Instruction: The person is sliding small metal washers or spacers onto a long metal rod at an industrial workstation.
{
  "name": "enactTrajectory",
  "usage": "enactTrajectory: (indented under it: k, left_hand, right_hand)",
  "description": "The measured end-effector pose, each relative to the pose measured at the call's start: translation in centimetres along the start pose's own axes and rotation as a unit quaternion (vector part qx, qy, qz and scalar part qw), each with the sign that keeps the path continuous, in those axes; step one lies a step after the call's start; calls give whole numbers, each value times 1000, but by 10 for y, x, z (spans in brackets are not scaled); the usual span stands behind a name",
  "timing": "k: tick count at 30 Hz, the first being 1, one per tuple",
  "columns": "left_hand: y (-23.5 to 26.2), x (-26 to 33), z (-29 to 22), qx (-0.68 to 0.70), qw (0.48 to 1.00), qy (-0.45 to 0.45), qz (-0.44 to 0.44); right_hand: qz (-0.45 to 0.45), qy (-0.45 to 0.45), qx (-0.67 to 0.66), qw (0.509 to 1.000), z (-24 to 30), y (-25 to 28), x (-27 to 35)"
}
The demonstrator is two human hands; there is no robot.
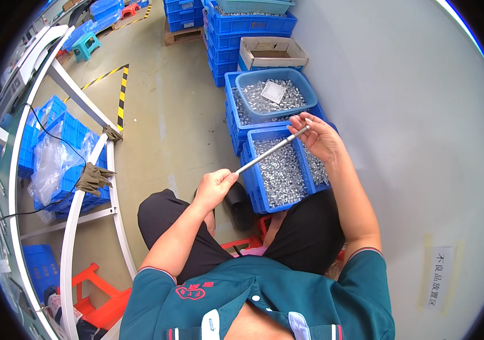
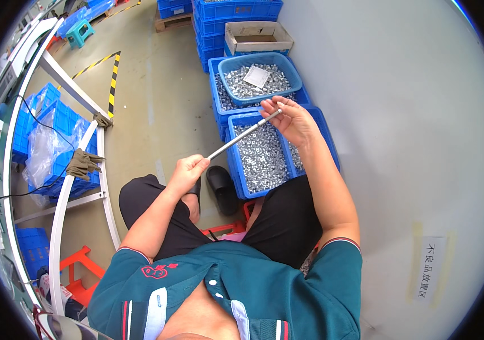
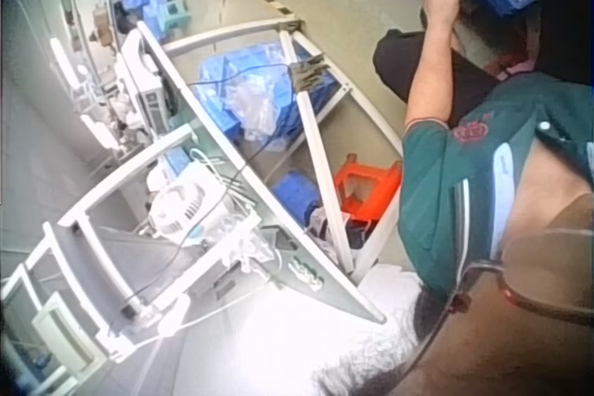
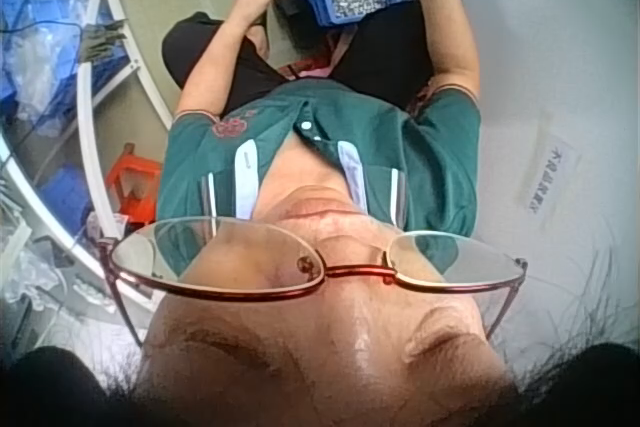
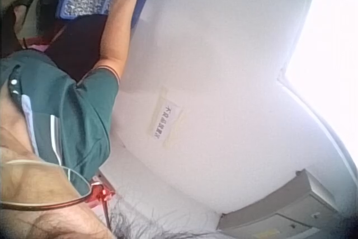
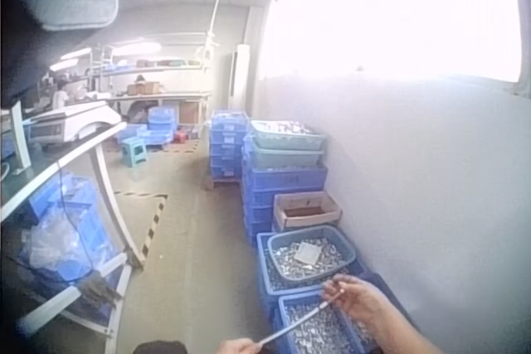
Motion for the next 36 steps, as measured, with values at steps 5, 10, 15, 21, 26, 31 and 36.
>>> enactTrajectory:
  k: [5, 10, 15, 21, 26, 31, 36]
  left_hand:
    - [1, -1, 0, 7, 1000, -4, 7]
    - [0, -3, 2, 39, 999, -9, 10]
    - [-7, -3, 4, 85, 995, 20, 39]
    - [-14, 1, 3, 201, 974, 65, 86]
    - [-4, -1, 6, 189, 978, 45, 72]
    - [-3, -2, 2, 177, 982, 35, 63]
    - [-2, -1, 3, 170, 983, 26, 60]
  right_hand:
    - [1, -5, 18, 1000, -2, -3, 2]
    - [-33, -36, 113, 992, -7, 10, 1]
    - [-33, 20, 212, 977, 2, 9, -1]
    - [29, 49, 236, 970, 3, -15, 2]
    - [51, -49, 175, 982, -12, -24, 8]
    - [0, -44, 148, 988, -4, 4, 2]
    - [0, -44, 134, 990, -4, 13, 1]
Point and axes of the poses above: each hand's wrist, its own x-axis away from the middle knuckle, its own y-axis out of the back of the hand, z = x × y, the point moved 10 cm from there along -x, towards the middle knuckle, and after that the axes turned 9 degrees about x, right-handed, at the moved point
